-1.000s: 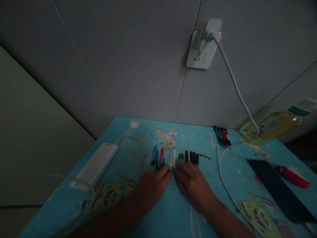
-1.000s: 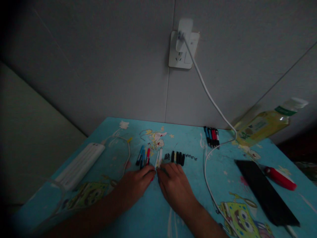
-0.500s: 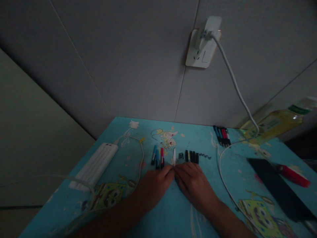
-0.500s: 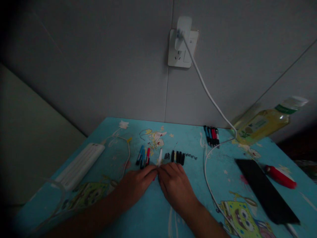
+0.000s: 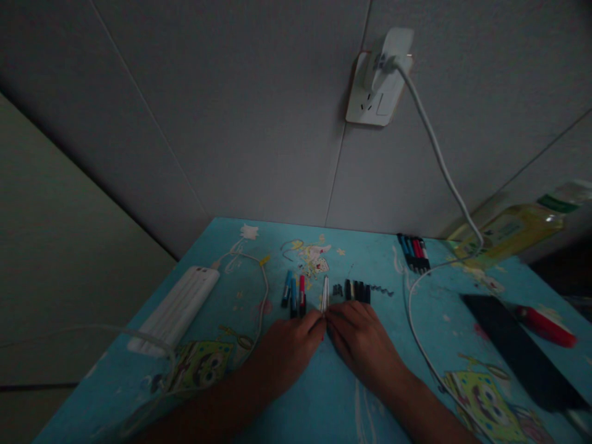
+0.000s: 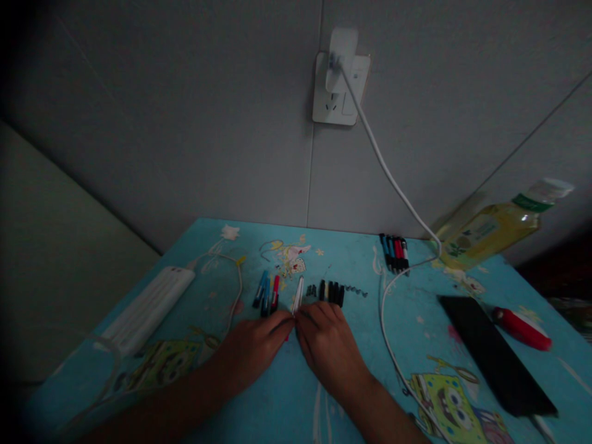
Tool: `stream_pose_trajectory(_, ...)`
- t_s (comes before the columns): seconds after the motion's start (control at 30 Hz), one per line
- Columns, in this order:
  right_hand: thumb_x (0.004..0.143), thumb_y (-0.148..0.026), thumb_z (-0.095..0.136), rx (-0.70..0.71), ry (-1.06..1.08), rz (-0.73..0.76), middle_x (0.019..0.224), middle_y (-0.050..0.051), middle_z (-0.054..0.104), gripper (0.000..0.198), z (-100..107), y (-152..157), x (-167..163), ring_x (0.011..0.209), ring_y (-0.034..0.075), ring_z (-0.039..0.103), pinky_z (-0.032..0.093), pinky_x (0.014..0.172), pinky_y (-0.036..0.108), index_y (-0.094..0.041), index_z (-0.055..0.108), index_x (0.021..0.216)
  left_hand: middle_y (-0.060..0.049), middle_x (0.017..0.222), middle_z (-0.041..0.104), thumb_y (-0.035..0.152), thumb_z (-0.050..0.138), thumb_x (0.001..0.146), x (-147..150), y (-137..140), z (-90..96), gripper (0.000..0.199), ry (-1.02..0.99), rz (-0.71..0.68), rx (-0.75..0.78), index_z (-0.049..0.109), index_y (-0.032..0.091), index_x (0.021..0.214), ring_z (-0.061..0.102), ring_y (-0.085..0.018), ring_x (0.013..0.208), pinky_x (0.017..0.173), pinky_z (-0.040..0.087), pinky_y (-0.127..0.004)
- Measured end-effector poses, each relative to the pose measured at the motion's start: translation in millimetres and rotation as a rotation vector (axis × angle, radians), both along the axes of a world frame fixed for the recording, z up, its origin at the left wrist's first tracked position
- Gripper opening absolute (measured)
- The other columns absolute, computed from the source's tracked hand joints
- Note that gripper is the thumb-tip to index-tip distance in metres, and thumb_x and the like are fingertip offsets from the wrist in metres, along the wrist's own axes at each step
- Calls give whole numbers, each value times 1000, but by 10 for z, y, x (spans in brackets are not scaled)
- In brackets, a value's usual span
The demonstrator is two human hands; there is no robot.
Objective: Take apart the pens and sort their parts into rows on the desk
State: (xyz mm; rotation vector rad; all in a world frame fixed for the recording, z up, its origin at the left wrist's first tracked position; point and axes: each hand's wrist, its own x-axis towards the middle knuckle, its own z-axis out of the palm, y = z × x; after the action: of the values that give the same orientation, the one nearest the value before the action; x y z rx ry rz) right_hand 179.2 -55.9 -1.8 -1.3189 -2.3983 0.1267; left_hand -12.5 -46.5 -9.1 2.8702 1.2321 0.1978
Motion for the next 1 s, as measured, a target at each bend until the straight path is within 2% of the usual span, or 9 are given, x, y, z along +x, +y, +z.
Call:
stream_pose_trajectory(0.37,92,-19,62,-30,-28,-16,116,7,66,32,-39,11,19,104,25,56,45,91,42,-23,63,124,-3,113,64,13,46,97,12,-9,-6,24,-29,-31,-11,56,20,117,67,-17,80,63,56,-30)
stream_pose_trajectory(1.0,92,-15,60,-25,-23,-15,117,6,66,34,-23,7,30,105,25,56,44,92,43,-23,63,125,-3,114,65,11,48,96,-9,-11,-46,27,-34,-70,11,56,18,120,68,-17,79,62,56,-31)
